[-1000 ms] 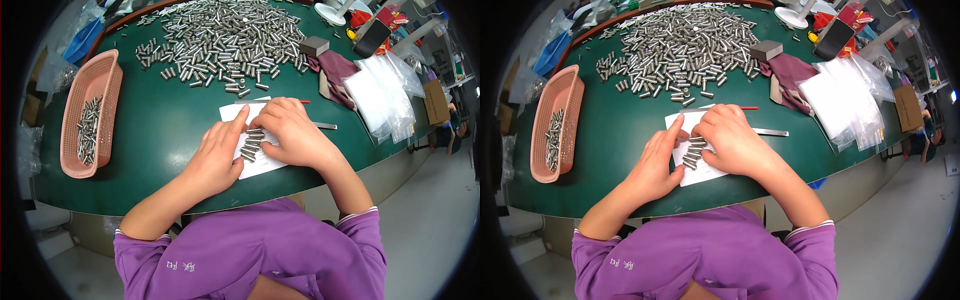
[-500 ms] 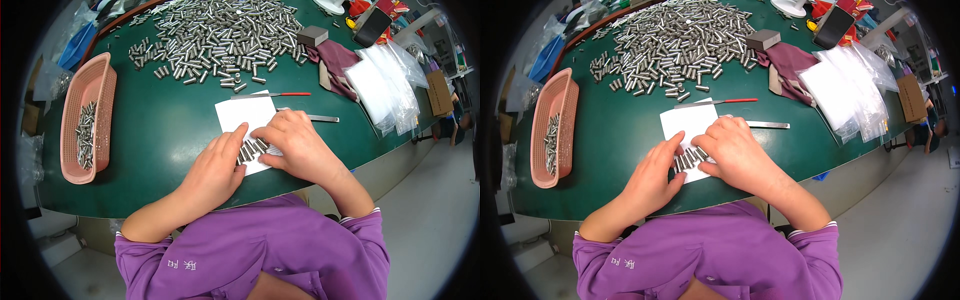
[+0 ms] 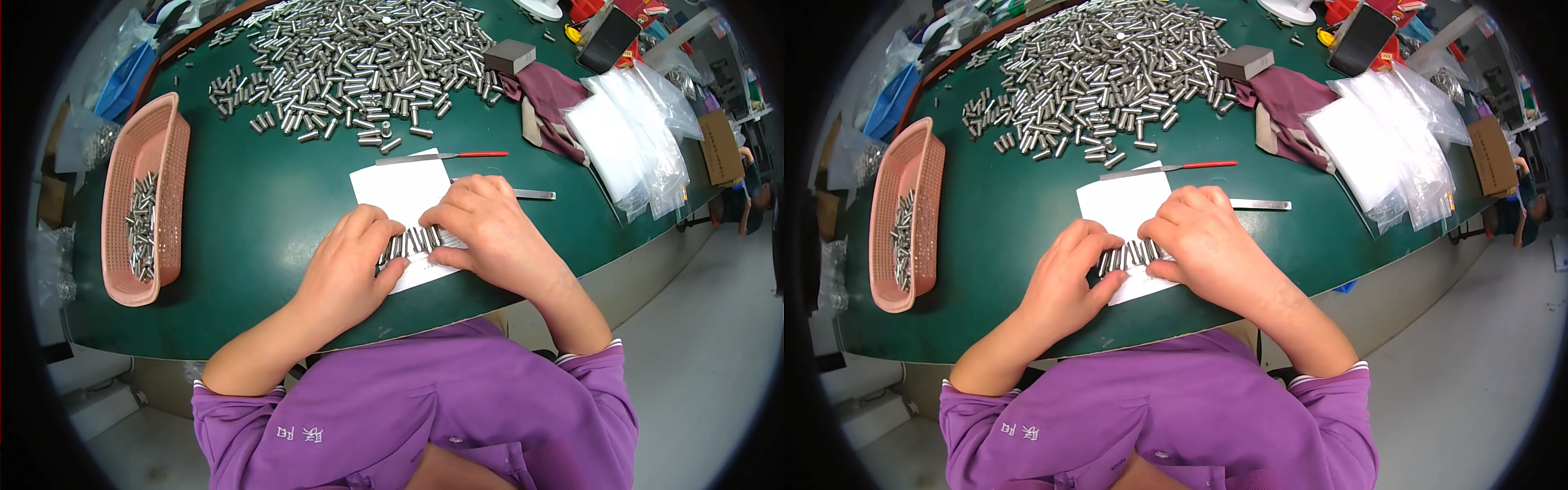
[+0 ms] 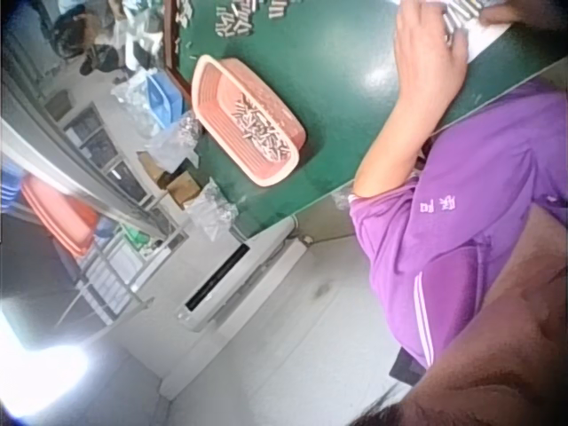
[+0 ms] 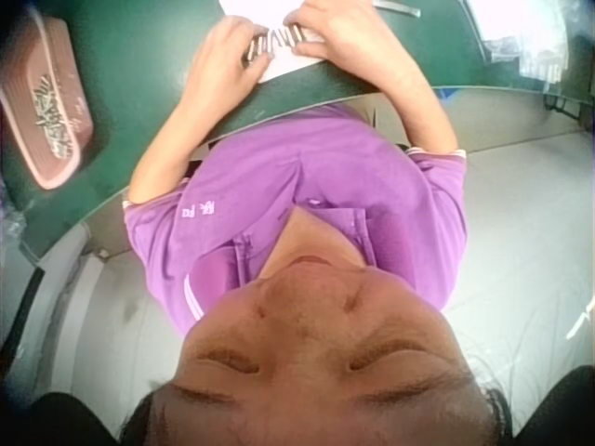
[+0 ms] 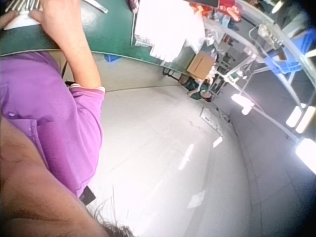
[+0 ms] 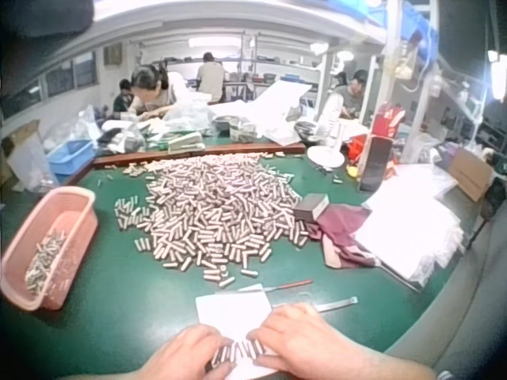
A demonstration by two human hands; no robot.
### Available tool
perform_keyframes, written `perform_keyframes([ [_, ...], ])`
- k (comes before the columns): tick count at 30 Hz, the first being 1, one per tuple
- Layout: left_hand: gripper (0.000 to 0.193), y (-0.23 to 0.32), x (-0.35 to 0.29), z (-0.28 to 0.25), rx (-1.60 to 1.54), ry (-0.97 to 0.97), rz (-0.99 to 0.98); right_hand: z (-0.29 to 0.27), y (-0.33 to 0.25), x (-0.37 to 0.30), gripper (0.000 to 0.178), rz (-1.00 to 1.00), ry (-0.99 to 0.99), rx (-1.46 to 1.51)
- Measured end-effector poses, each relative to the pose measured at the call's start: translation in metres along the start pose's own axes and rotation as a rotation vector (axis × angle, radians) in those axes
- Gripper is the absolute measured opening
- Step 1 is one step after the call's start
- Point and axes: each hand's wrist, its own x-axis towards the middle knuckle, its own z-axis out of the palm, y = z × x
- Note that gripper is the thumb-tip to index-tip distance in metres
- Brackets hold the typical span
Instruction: The person sorts small cylindrical metal parts from a large pile on a green table. They pick up individual pieces, inspect them, and arrange them in neat rows on a white paper sheet. The person occasionally uses a metal ruler to measure or align the parts. Sorted parts are also placed into a pink plastic basket.
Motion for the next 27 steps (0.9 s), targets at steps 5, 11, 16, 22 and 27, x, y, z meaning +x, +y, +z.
perform_keyframes([
  [5,0.043,0.0012,0.0009,-0.0007,-0.056,-0.005,-0.058,0.0003,-0.0007,0.0012,0.036,-0.004,0.029,-0.002],
  [11,0.042,0.0024,0.0027,-0.0018,0.037,0.013,-0.013,0.0,0.0003,-0.0001,0.032,-0.005,0.021,-0.029],
  [16,0.036,0.0052,0.0047,0.004,0.054,0.045,-0.026,0.0008,0.0012,-0.0028,0.03,-0.013,0.034,-0.031],
  [22,0.03,0.0053,0.0052,0.0058,0.05,0.047,-0.042,0.0034,-0.0006,-0.004,0.03,-0.021,0.053,-0.002],
  [27,0.036,0.003,0.0032,0.0028,0.025,0.043,-0.032,0.0035,-0.0017,-0.0049,0.037,-0.011,0.056,0.013],
])
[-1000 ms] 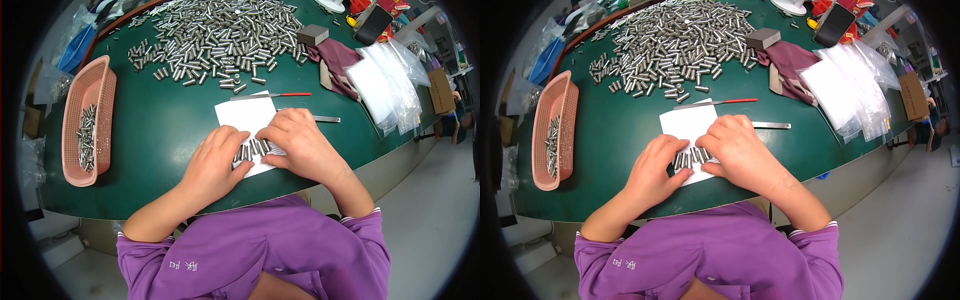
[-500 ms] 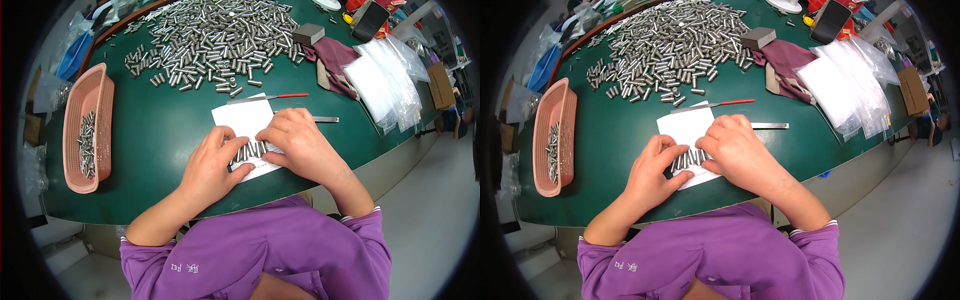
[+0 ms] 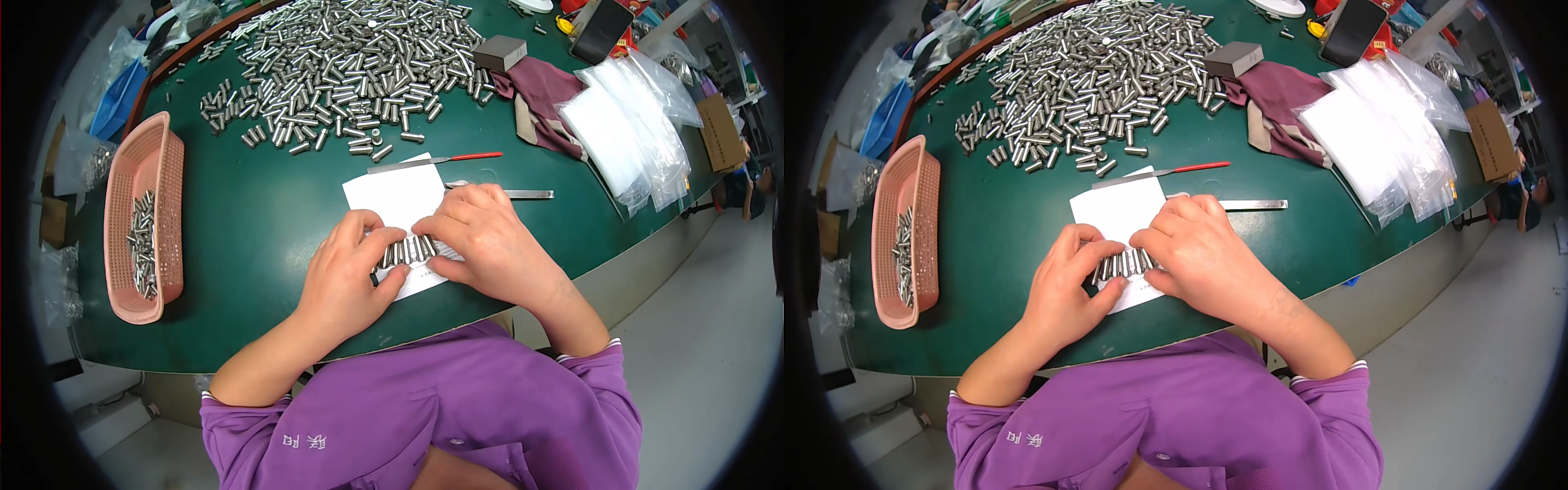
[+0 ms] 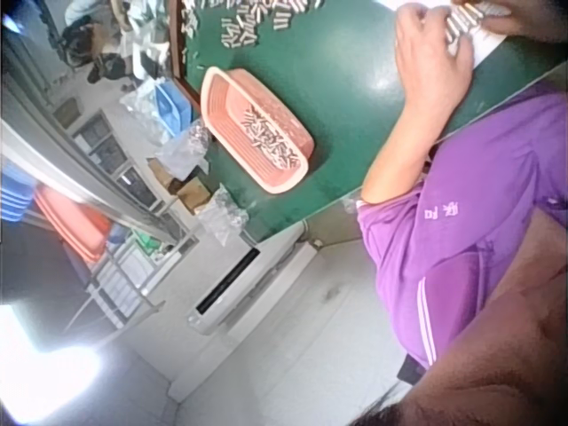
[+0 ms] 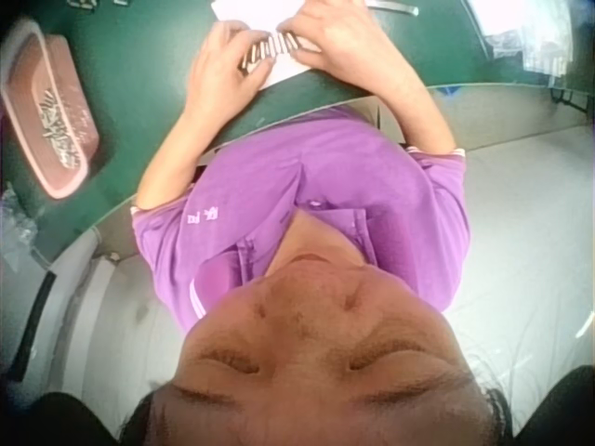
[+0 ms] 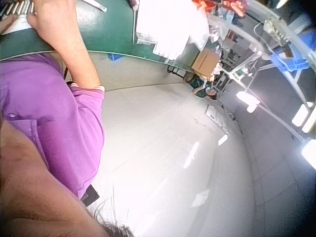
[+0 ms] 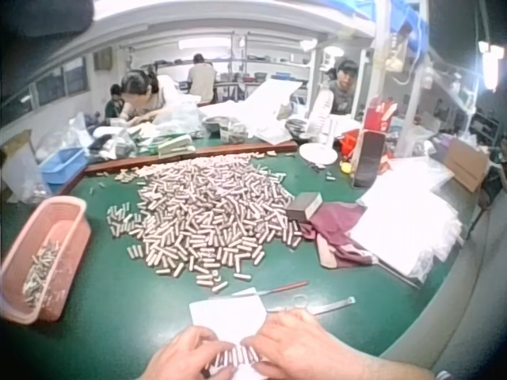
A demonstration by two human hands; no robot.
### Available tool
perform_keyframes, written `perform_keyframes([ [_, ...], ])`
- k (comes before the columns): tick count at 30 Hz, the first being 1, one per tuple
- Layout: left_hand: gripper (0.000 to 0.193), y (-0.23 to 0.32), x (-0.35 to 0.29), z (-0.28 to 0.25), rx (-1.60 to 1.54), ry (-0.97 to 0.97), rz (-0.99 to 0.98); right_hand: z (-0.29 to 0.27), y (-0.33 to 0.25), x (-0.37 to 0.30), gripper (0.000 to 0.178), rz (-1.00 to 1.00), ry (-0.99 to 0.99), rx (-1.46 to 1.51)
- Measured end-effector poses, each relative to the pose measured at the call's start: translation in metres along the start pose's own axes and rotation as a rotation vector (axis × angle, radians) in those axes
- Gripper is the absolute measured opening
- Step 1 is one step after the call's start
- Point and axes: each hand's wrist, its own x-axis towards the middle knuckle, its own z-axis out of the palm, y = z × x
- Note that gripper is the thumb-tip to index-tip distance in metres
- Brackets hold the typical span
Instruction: The person sorts small cylindrical metal parts from a large pile on a green table. They pick up individual pieces, inspect them, and arrange them in neat rows on a white paper sheet. The person occasionally uses a metal ruler to measure or align the parts. Sorted parts are also placed into a pink plastic basket.
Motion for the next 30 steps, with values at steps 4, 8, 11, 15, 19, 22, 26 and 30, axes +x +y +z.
perform_keyframes([
  [4,0.041,-0.001,-0.002,-0.005,-0.03,-0.026,-0.04,0.001,-0.003,-0.001,0.039,0.007,0.026,0.032],
  [8,0.045,0.0,-0.004,-0.011,-0.023,-0.041,-0.074,0.004,-0.004,-0.002,0.042,0.004,0.041,0.041],
  [11,0.046,0.002,-0.003,-0.014,-0.027,-0.033,-0.102,0.006,-0.006,-0.002,0.043,0.006,0.047,0.048],
  [15,0.04,-0.001,-0.002,-0.018,-0.029,-0.006,-0.124,0.007,-0.008,-0.004,0.041,0.023,0.045,0.063],
  [19,0.037,-0.005,-0.002,-0.021,-0.032,-0.005,-0.159,0.008,-0.01,-0.005,0.039,0.036,0.027,0.086],
  [22,0.037,-0.009,-0.002,-0.021,-0.031,0.004,-0.157,0.009,-0.012,-0.006,0.037,0.054,0.039,0.097],
  [26,0.038,-0.01,-0.001,-0.023,-0.008,0.013,-0.137,0.007,-0.012,-0.007,0.031,0.059,0.055,0.065],
  [30,0.038,-0.008,-0.001,-0.021,-0.041,0.003,-0.142,0.01,-0.008,-0.01,0.024,0.026,0.112,0.011],
])
